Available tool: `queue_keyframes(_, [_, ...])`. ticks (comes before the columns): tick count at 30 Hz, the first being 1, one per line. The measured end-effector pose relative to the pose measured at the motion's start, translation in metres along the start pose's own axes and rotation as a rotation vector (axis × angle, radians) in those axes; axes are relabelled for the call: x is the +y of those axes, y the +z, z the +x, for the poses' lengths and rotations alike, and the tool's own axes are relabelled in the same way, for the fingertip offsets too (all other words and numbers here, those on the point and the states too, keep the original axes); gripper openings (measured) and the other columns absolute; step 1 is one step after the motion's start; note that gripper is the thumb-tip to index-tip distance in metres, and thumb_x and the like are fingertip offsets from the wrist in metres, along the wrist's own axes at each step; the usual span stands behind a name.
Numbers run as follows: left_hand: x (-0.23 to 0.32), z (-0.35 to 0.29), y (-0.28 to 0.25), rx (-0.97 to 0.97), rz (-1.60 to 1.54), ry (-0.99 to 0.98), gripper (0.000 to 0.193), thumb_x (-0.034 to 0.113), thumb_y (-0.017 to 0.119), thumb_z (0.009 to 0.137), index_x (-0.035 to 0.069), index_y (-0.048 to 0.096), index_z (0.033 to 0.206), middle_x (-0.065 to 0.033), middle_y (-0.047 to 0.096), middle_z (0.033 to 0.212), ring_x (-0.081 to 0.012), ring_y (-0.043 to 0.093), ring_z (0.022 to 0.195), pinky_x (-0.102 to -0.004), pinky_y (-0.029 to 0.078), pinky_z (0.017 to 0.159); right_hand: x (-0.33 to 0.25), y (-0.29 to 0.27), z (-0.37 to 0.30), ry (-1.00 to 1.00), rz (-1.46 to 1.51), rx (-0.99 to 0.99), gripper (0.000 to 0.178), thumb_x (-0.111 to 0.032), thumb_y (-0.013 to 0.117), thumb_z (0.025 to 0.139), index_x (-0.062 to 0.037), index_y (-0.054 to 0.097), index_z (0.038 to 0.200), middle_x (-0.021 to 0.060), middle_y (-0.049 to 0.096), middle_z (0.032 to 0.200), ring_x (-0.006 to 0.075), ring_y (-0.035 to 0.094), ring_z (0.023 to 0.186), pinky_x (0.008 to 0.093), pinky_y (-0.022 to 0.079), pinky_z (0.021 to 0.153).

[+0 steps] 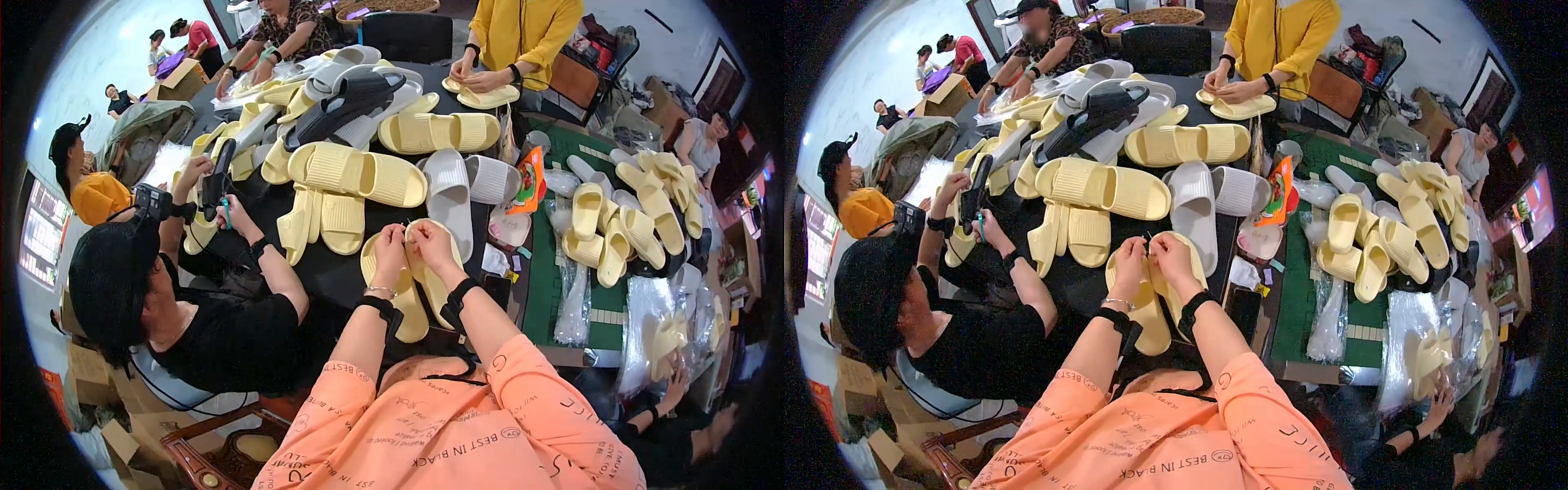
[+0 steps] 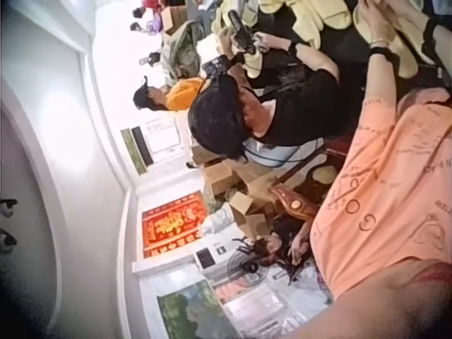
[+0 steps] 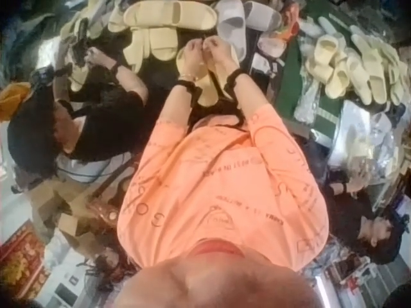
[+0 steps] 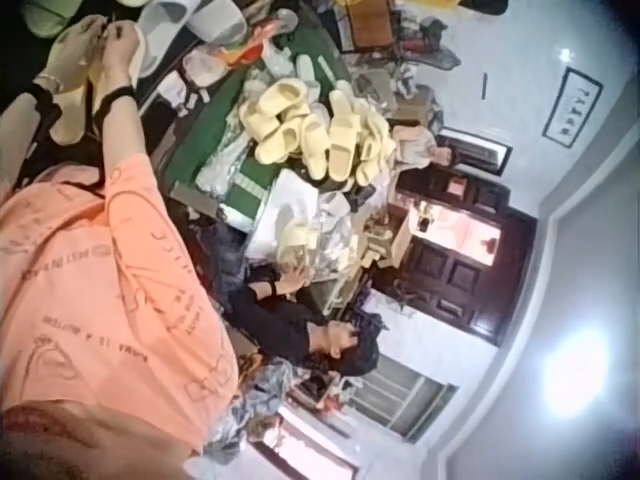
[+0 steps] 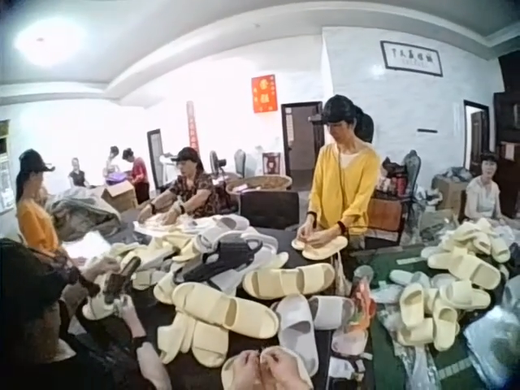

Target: The recorder is inspecting and tidying the edges of molded foam slippers at a shared workstation.

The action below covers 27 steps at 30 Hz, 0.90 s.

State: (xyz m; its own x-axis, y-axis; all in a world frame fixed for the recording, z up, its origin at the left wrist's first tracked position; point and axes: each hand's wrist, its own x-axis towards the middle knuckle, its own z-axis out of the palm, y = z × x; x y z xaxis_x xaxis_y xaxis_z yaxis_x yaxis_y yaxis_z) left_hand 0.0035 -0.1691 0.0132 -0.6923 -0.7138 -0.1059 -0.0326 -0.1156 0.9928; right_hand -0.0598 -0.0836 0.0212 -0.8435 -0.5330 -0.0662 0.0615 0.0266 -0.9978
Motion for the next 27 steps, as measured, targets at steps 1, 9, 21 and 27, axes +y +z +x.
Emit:
queue_keyframes(1, [0.000, 0.000, -0.001, -0.004, -0.005, -0.011, 0.014, 0.014, 0.047, 0.086, 0.003, 0.056, 0.089, 0.0029, 0.048, 0.068, -0.0049, 0.042, 0.061, -0.0186, 0.035, 0.054, 0.000, 0.000, -0.001, 0.044, -0.036, -0.019, 0.009, -0.011, 0.054, 0.081, -0.0033, 0.055, 0.076, 0.0018, 0.055, 0.062, 0.0065, 0.049, 0.048, 0.0215, 0.039, 0.042])
queue_keyframes(9, [-0.008, 0.003, -0.003, -0.020, -0.035, 0.006, 0.014, 0.013, 0.048, 0.087, 0.003, 0.056, 0.091, 0.0041, 0.048, 0.069, -0.0034, 0.042, 0.061, -0.0170, 0.035, 0.055, 0.010, -0.001, 0.001, -0.198, -0.265, -0.026, 0.011, -0.012, 0.056, 0.079, -0.0022, 0.056, 0.074, 0.0011, 0.054, 0.060, 0.0068, 0.047, 0.047, 0.0228, 0.038, 0.043])
queue_keyframes(21, [-0.008, 0.002, -0.004, -0.035, -0.034, -0.007, 0.014, 0.013, 0.047, 0.088, 0.004, 0.057, 0.092, 0.0054, 0.047, 0.067, -0.0024, 0.040, 0.058, -0.0159, 0.034, 0.051, 0.010, -0.001, 0.001, -0.193, -0.342, -0.015, 0.013, -0.014, 0.057, 0.075, -0.0009, 0.057, 0.074, 0.0097, 0.058, 0.064, 0.0176, 0.054, 0.057, 0.0284, 0.043, 0.053])
queue_keyframes(27, [-0.001, -0.002, -0.004, -0.063, -0.060, -0.019, 0.014, 0.013, 0.047, 0.088, 0.005, 0.057, 0.091, 0.0063, 0.045, 0.065, -0.0018, 0.038, 0.055, -0.0161, 0.032, 0.048, 0.007, -0.001, -0.001, -0.196, -0.390, -0.008, 0.013, -0.013, 0.057, 0.076, -0.0006, 0.057, 0.074, 0.0068, 0.058, 0.062, 0.0108, 0.052, 0.055, 0.0254, 0.042, 0.053])
